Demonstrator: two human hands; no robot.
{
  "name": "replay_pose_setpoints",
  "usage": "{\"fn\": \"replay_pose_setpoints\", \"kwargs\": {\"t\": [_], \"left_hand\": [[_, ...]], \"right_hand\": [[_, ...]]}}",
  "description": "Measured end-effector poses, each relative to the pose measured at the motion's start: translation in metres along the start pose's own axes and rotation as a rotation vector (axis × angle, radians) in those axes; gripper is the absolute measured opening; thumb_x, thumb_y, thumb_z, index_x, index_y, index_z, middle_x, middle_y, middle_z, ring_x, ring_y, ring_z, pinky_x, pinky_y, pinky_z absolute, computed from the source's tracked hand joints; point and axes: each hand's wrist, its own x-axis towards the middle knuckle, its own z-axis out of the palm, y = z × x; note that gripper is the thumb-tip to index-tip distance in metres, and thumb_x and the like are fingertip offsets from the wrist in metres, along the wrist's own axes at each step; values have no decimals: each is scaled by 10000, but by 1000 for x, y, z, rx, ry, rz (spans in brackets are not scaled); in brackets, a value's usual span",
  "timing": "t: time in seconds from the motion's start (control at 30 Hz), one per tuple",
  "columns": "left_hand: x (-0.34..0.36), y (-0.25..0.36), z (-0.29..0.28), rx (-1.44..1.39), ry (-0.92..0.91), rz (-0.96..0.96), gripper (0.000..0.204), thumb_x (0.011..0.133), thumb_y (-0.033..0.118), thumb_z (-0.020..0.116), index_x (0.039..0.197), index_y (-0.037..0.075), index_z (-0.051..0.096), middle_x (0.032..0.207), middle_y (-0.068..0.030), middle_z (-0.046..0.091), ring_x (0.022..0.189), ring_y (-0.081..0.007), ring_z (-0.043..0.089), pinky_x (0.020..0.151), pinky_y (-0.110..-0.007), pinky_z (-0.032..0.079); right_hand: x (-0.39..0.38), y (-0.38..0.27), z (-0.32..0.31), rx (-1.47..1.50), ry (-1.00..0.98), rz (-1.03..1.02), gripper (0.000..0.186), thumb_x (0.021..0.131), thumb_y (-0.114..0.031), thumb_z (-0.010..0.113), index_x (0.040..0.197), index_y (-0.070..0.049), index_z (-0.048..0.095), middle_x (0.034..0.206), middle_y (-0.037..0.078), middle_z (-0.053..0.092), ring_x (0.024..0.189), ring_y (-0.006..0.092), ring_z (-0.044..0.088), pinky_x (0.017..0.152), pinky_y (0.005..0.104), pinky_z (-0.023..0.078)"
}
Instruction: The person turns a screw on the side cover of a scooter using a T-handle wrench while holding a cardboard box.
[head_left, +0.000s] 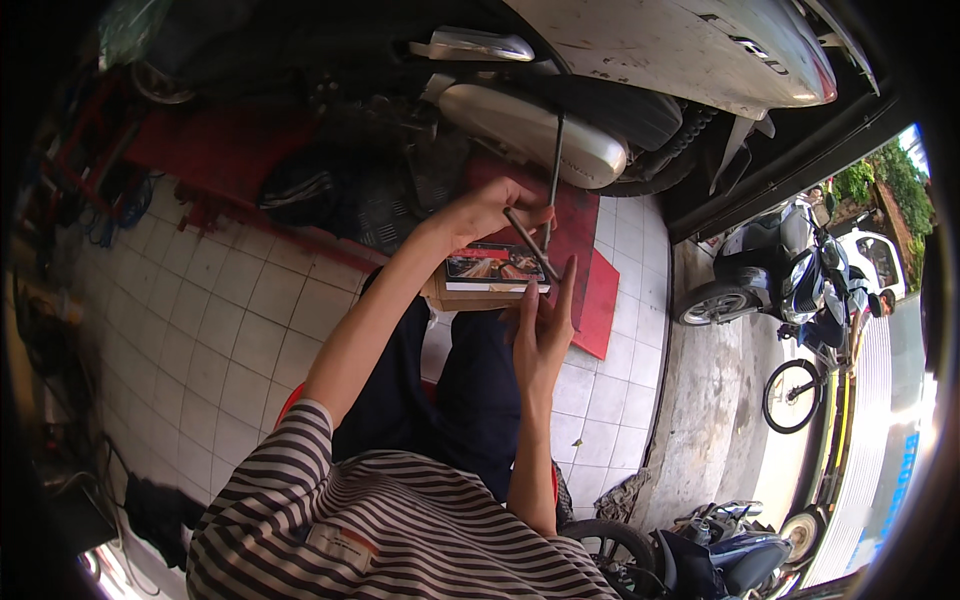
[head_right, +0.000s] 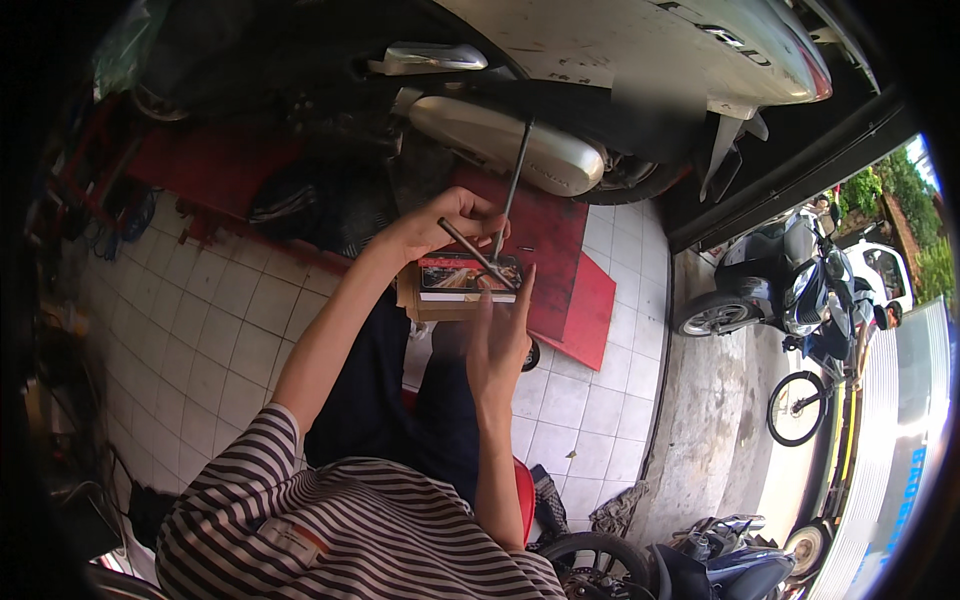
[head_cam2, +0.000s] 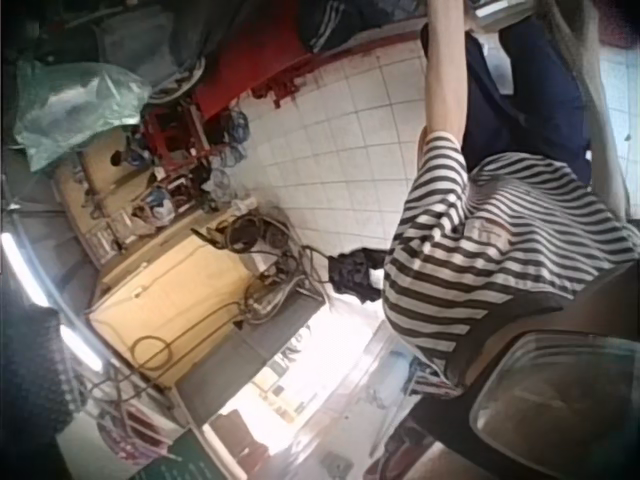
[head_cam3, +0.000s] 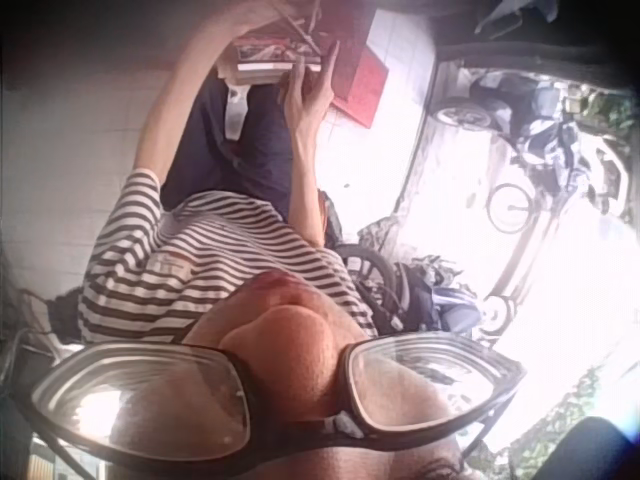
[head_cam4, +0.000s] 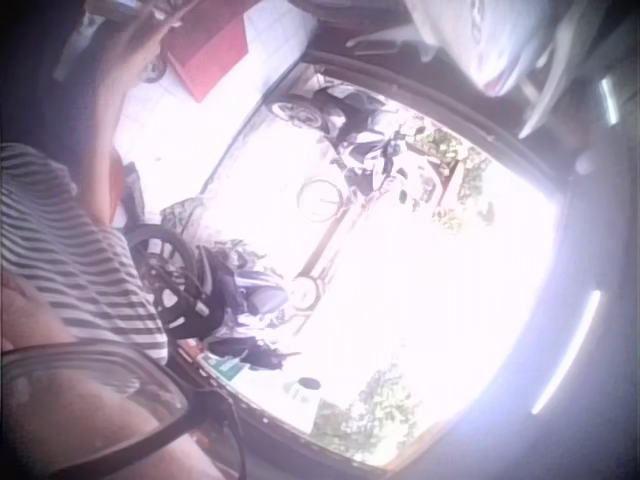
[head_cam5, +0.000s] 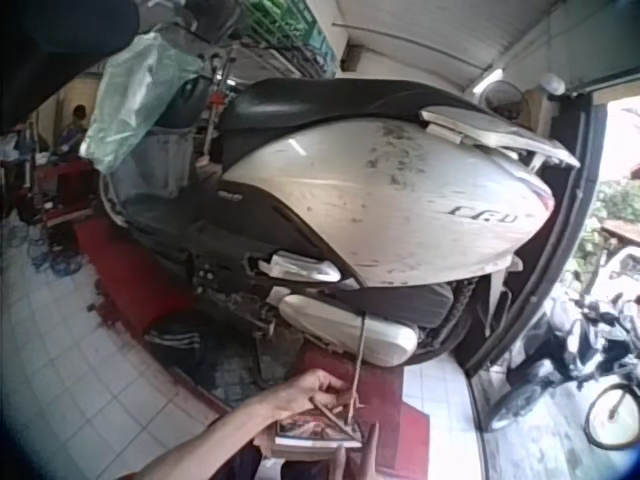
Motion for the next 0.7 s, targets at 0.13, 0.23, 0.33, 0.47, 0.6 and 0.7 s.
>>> {"fn": "replay_pose_setpoints", "kwargs": {"t": [0.13, 0.23, 0.33, 0.47, 0.6, 0.7], "left_hand": [[3, -3, -11, 113, -12, -8, 310, 964, 301, 708, 946, -6, 737, 760, 9, 666, 698, -51, 534, 675, -234, 440], [1, -1, -13, 180, 32, -108, 282, 957, 285, 715, 945, 5, 746, 761, 18, 665, 702, -48, 531, 700, -237, 437], [0, -3, -13, 114, 22, -18, 259, 951, 271, 721, 941, 15, 753, 757, 28, 659, 701, -46, 529, 727, -236, 433], [3, -2, -13, 127, 2, 19, 256, 958, 265, 712, 916, 16, 751, 764, 20, 664, 702, -45, 531, 740, -240, 433], [5, 3, -11, 91, -3, 20, 281, 971, 286, 695, 906, 17, 745, 765, 9, 668, 694, -49, 538, 737, -240, 434], [8, -3, -18, 87, -16, 2, 306, 971, 311, 694, 905, 16, 741, 776, 0, 682, 692, -55, 547, 730, -242, 435]], "right_hand": [[-2, -11, 25, 294, -472, 214, 617, 1071, -197, 522, 1598, -59, 233, 632, 32, 604, 472, 59, 487, 446, 230, 377], [1, -33, 23, 301, -477, 117, 615, 1069, -182, 520, 1596, -48, 232, 631, 34, 595, 463, 61, 482, 438, 228, 375], [0, -35, 11, 288, -337, 0, 666, 1068, -171, 519, 1622, -108, 154, 630, 38, 580, 452, 56, 449, 421, 213, 351], [-6, -24, 3, 332, -84, 27, 693, 1071, -169, 512, 1631, -140, 104, 632, 35, 580, 449, 45, 430, 403, 211, 315], [-6, 3, 15, 365, -215, 219, 638, 1066, -196, 532, 1604, -77, 212, 632, 35, 584, 439, 50, 426, 409, 218, 317], [-5, -18, 19, 364, -457, 217, 650, 1054, -172, 549, 1605, -75, 217, 622, 21, 564, 461, 47, 430, 419, 219, 321]]}}
